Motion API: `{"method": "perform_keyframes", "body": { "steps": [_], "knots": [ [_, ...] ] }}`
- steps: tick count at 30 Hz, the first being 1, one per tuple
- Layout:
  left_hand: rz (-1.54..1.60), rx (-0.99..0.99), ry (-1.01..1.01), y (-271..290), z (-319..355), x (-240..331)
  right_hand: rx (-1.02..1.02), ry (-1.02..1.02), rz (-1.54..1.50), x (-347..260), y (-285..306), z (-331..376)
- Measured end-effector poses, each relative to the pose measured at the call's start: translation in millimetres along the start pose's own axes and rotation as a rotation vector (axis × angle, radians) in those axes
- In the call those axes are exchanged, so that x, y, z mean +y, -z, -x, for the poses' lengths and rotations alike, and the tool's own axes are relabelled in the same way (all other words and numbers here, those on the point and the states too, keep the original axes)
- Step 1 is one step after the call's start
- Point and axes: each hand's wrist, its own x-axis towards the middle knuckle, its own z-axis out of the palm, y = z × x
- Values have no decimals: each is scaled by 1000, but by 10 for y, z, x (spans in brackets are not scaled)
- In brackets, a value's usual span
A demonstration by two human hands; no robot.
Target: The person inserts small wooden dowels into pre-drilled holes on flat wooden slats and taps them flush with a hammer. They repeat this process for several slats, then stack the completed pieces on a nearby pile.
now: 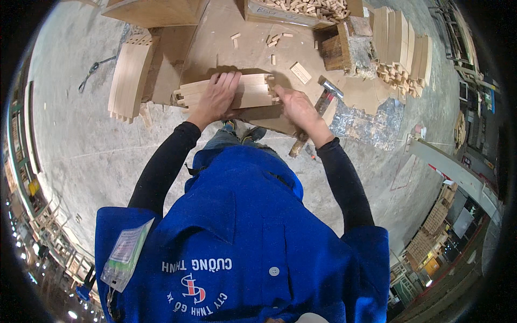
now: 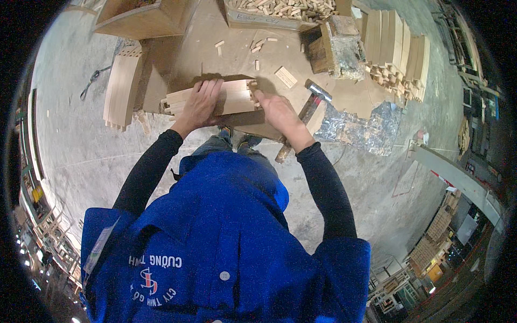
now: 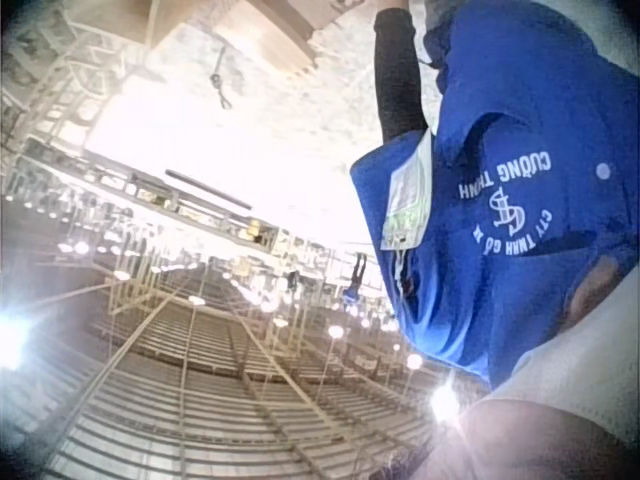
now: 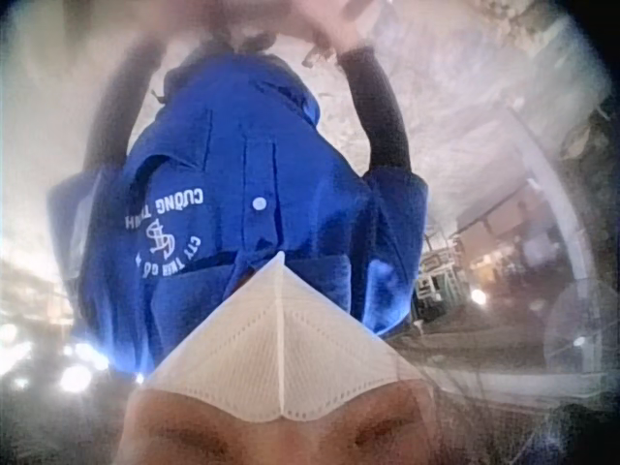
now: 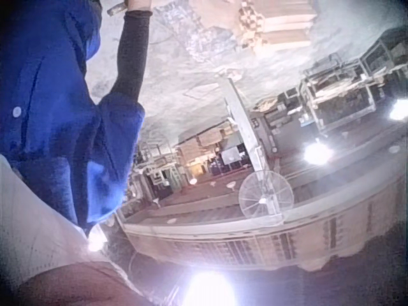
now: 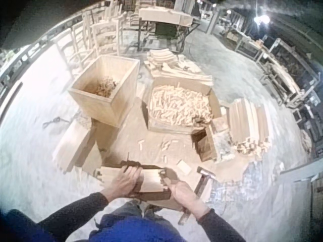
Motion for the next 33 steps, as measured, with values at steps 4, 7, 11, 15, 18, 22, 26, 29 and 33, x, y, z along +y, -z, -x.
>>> {"method": "perform_keyframes", "body": {
  "steps": [4, 7, 11, 15, 18, 22, 26, 29, 33],
  "knots": [
    [-16, -48, 6, -33, 5, -15, -6, 70, 36, -41, -22, -49],
    [-15, -69, 6, 7, -16, -7, 3, 35, 53, -78, -9, -70],
    [-123, 14, -17, -161, 28, -43, -8, -50, 102, -81, -170, -21],
    [-121, 70, -29, -167, -10, -33, -56, -67, 153, -12, -144, -19],
    [-139, 97, -69, -211, -17, -89, -5, -35, 27, 113, -145, -9],
    [-83, 78, -38, -144, 16, -62, 49, -23, -302, 187, 16, 77],
    [-26, 108, -49, -121, 24, -44, 70, -136, -329, 339, -90, 44],
    [17, 134, -57, -95, 37, -33, 106, -147, -343, 378, -177, 4],
    [23, 152, -66, -106, 59, -46, 164, -231, -426, 359, -245, -18]
  ]
}}
